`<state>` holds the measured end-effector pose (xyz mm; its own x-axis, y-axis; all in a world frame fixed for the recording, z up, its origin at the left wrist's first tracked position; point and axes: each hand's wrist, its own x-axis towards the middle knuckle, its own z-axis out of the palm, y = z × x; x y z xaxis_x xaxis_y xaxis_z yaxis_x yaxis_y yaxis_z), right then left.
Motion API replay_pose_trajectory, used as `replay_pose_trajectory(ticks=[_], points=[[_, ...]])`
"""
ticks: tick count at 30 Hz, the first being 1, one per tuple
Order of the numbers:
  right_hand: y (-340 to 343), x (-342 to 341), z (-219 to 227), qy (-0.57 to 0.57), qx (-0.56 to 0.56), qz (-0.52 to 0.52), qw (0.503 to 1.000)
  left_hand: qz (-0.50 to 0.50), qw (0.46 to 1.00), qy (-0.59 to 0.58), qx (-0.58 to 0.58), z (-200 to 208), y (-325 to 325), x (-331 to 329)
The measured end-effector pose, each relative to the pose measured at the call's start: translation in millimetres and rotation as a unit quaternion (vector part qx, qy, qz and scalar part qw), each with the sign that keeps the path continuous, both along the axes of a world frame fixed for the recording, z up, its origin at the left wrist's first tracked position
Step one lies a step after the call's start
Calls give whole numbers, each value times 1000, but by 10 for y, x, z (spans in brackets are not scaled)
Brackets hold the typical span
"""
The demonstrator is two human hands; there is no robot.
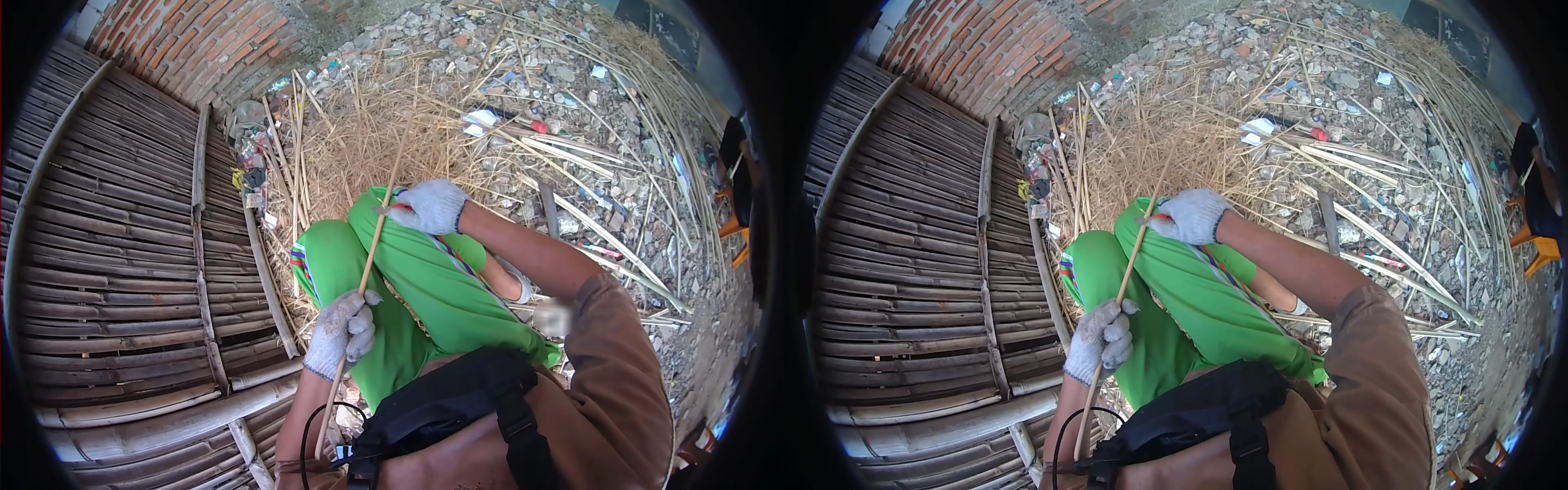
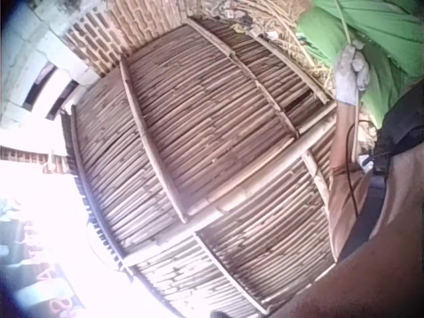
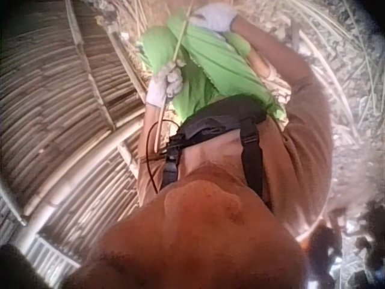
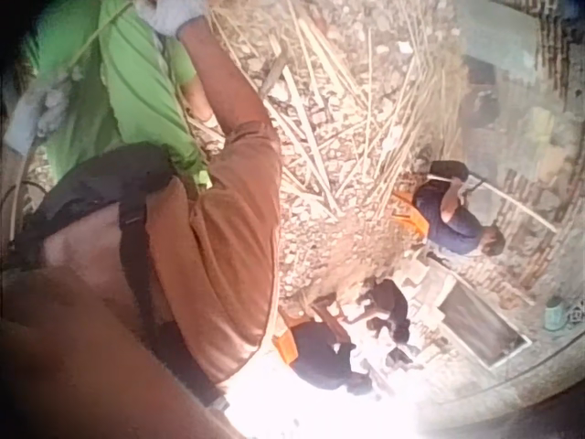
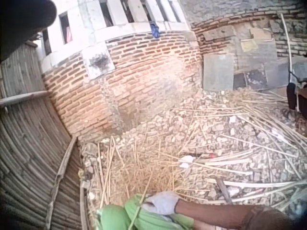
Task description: The person uses a tool to strip layers from a bamboo pole while holding it between their legs. The person repeatedly runs the tool along the length of the pole to remove material.
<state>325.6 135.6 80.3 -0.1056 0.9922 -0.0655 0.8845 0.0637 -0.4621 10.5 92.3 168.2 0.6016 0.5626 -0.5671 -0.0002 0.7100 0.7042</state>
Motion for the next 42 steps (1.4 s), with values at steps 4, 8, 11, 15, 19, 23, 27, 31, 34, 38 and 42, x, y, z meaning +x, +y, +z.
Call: replay_pose_trajectory(ticks=[4, 8, 11, 15, 19, 23, 27, 31, 34, 38, 42], points=[[-9, -22, -28, 7, 34, 2, 999, 9, 1000, 22, 17, 53, -103, -111], [58, 239, -21, 28, 23, -105, 994, -5, 997, 59, 44, 288, -306, -335], [24, 832, -47, 29, 16, -179, 983, -6, 996, 74, 40, 291, -434, -592], [-37, 558, 31, 40, 90, -143, 985, -11, 995, 73, 67, 152, -353, -385], [-30, 98, 64, 41, 49, -24, 998, -19, 985, 124, 120, 123, -170, -46], [-50, -21, 103, 24, -6, -25, 999, -14, 983, 135, 123, 95, -24, 145], [-39, -20, 24, 29, 10, -25, 999, -28, 979, 149, 136, 53, 44, 222], [-63, -33, 56, 28, 18, -29, 999, -34, 973, 179, 139, 132, -38, 122], [-46, -54, 20, 6, 24, -16, 1000, -30, 973, 186, 137, 128, -74, 54], [45, 318, -239, 0, 66, -142, 988, -44, 975, 168, 138, 263, -192, -67], [34, 1270, -293, 15, 102, -260, 960, -36, 977, 181, 106, 289, -390, -485]])
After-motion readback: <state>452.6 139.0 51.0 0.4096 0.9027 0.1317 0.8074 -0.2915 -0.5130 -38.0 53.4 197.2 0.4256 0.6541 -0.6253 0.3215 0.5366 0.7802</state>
